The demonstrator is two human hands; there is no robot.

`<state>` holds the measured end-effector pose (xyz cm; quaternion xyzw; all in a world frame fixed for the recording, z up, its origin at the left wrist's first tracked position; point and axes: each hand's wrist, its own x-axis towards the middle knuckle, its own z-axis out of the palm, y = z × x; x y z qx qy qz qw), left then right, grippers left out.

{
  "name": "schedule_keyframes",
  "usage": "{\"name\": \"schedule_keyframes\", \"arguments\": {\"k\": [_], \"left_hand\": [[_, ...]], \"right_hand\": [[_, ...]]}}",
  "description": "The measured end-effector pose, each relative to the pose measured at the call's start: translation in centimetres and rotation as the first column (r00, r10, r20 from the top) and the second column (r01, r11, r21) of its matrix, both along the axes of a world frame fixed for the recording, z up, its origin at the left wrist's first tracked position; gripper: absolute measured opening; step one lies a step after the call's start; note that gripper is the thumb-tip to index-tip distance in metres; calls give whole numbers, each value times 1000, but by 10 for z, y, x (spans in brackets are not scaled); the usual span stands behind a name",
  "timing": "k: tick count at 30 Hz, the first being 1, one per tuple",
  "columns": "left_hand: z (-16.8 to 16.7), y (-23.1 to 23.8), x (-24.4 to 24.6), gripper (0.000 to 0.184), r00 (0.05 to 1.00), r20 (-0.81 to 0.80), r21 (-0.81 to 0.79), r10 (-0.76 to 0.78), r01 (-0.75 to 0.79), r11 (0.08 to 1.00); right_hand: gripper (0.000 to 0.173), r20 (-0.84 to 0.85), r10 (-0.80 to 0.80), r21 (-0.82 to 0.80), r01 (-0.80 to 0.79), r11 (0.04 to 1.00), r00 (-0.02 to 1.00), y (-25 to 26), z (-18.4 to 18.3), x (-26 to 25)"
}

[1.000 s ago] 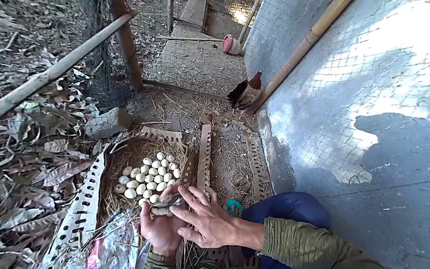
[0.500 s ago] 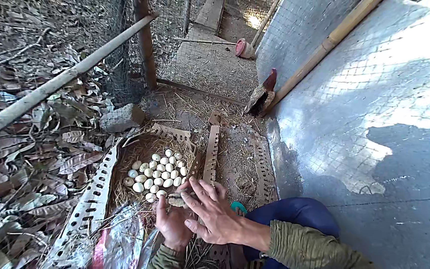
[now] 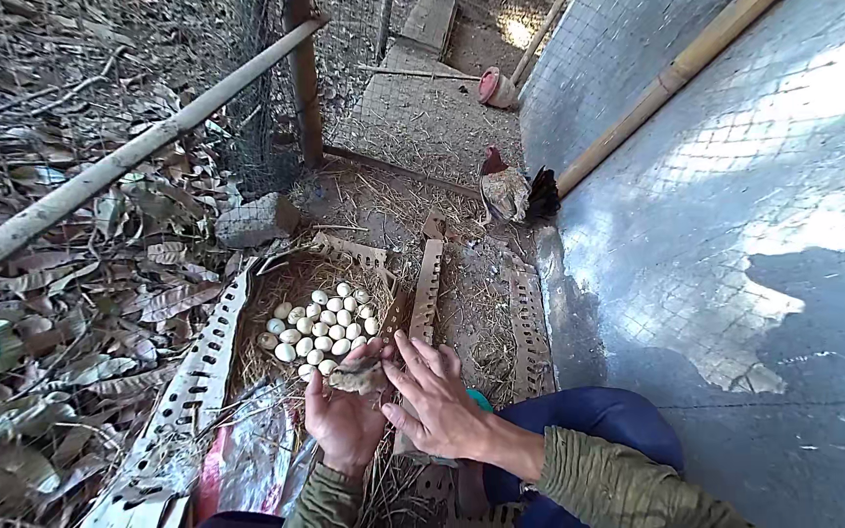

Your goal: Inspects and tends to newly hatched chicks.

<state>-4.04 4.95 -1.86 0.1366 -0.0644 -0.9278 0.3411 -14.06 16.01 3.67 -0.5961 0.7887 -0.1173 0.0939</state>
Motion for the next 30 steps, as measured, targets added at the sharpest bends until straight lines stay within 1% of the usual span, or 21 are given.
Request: {"name": "schedule_keyframes", "arguments": {"k": [3,5,7,9,13,17,19,21,24,25,27,29,30], "left_hand": [[1,3,1,87,1000,-5,-36,-2,2,999],[5,7,2,86,1000,23,-57,-17,18,998],[9,11,-2,84,999,51,-43,-11,13,999],[6,13,-1,84,999,33,-43,-19,21,999],[1,9,-2,94,999,-2,-52,-37,37,998],[0,9,-4,94,999,0,-43,-32,32,999],[-1,8,-4,93,999,-23,-33,-28,27,999],[-2,10,-6,90,999,-36,-35,-29,27,999],[1,14,-6,86,1000,-7,-17,-21,21,1000],[2,14,-5,86,1000,-5,-6,-14,14,1000],[4,15,-3,85,1000,-4,-8,-3,3,1000],[3,14,-3,88,1000,12,-19,-12,12,1000],[0,14,-2,90,999,27,-10,-24,24,1000]], "right_hand": [[67,-35,5,-106,-9,994,999,0,6,0],[64,-40,44,-145,-49,988,998,-2,8,2],[62,-22,65,-106,-67,992,998,-1,8,3],[61,4,67,-72,-66,995,998,0,1,4],[58,-24,42,-87,-44,995,999,1,-8,-2],[60,-51,21,-56,-23,998,998,3,-6,-8],[60,-63,3,-70,-7,998,998,2,-5,-9],[61,-47,1,-128,-7,992,999,2,-3,-11],[61,-20,80,-268,-83,960,997,0,0,-12],[60,-19,110,-270,-111,956,994,-1,0,-12],[57,-28,138,-208,-141,968,990,-1,-4,-9],[58,-19,138,-136,-140,981,990,-1,-10,-9],[58,-15,135,-135,-135,982,991,-1,-12,-10]]}}
